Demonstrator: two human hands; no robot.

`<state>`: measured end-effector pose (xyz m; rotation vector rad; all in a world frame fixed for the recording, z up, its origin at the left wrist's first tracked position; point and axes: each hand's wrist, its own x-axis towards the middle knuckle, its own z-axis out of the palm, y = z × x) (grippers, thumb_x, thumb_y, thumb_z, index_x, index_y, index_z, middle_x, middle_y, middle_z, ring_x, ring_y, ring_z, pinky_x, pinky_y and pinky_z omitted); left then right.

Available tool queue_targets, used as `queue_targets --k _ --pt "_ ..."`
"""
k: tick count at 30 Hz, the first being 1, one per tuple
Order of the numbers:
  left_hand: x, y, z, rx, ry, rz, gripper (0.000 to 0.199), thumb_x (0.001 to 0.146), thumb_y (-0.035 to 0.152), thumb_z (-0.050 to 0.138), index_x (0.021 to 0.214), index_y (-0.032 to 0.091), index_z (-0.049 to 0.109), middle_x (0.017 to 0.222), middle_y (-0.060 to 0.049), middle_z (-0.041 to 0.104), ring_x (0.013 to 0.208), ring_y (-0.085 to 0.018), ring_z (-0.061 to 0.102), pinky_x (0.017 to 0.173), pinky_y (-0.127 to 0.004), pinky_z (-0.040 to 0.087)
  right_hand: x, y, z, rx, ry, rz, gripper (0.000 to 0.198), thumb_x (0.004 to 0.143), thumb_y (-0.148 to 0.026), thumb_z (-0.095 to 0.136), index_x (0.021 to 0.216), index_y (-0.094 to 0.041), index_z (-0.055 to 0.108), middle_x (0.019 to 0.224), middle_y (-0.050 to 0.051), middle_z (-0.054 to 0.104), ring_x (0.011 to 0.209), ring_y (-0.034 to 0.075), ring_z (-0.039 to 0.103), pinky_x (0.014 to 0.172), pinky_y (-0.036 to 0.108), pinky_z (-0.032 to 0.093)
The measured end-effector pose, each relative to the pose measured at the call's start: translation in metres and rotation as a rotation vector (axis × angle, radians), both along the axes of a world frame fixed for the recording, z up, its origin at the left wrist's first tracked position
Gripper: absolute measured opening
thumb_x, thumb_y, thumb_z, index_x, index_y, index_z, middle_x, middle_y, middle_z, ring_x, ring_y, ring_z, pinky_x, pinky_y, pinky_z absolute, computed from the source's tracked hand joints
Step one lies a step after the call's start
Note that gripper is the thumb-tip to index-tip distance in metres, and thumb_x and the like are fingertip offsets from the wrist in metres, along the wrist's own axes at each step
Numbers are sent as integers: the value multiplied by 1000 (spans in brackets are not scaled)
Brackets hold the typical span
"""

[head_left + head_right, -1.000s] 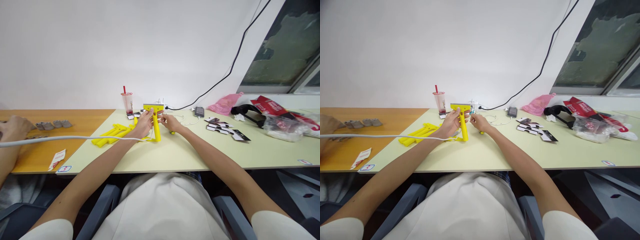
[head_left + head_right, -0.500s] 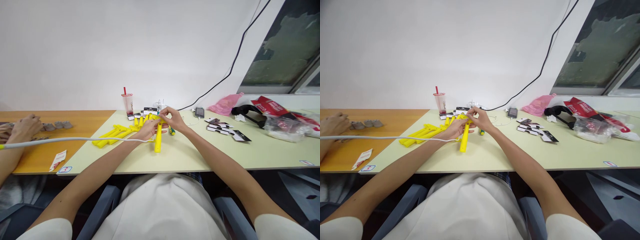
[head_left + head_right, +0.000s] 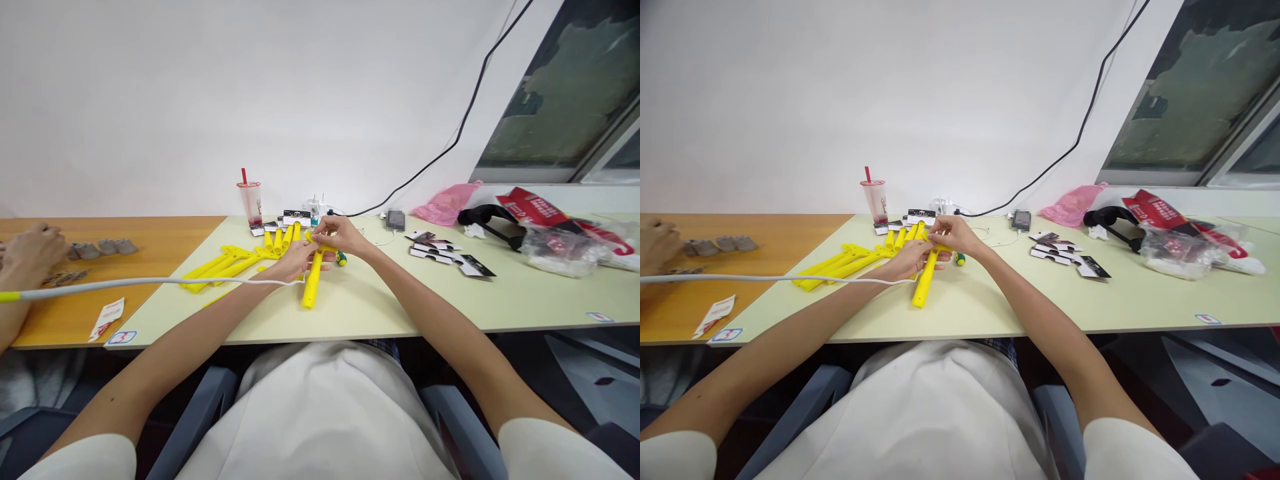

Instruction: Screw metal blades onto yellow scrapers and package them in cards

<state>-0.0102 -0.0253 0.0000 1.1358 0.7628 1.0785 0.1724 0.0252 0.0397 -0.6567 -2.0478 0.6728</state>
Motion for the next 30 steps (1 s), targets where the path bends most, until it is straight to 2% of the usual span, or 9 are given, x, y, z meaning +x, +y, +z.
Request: queue_targets --k 10,20,25,30 --pt "2 -5 5 -52 0 16 16 109 19 66 109 7 77 107 -26 86 102 -33 87 90 -48 73 2 4 -2 2 10 -28 23 80 -42 84 79 -21 75 90 5 78 80 19 64 74 33 51" --pt "-2 -8 12 -147 -38 -78 17 112 16 59 114 8 73 111 -25 85 98 -26 86 85 -34 70 0 9 -9 -44 -10 -59 22 78 -39 84 75 -21 72 84 5 78 76 19 67 71 32 53" --pt "-2 -6 10 -119 -33 -57 15 108 15 66 117 8 75 112 -24 85 100 -27 87 90 -37 71 -1 7 -9 -146 87 -55 33 76 -47 92 76 -21 70 87 5 79 80 19 70 73 32 56" --pt "0 -8 10 -82 -11 -48 19 109 14 63 124 7 72 115 -26 85 99 -28 87 83 -38 72 -4 4 -9 -339 148 12 37 65 -42 101 74 -19 73 101 9 83 89 20 74 80 32 60"
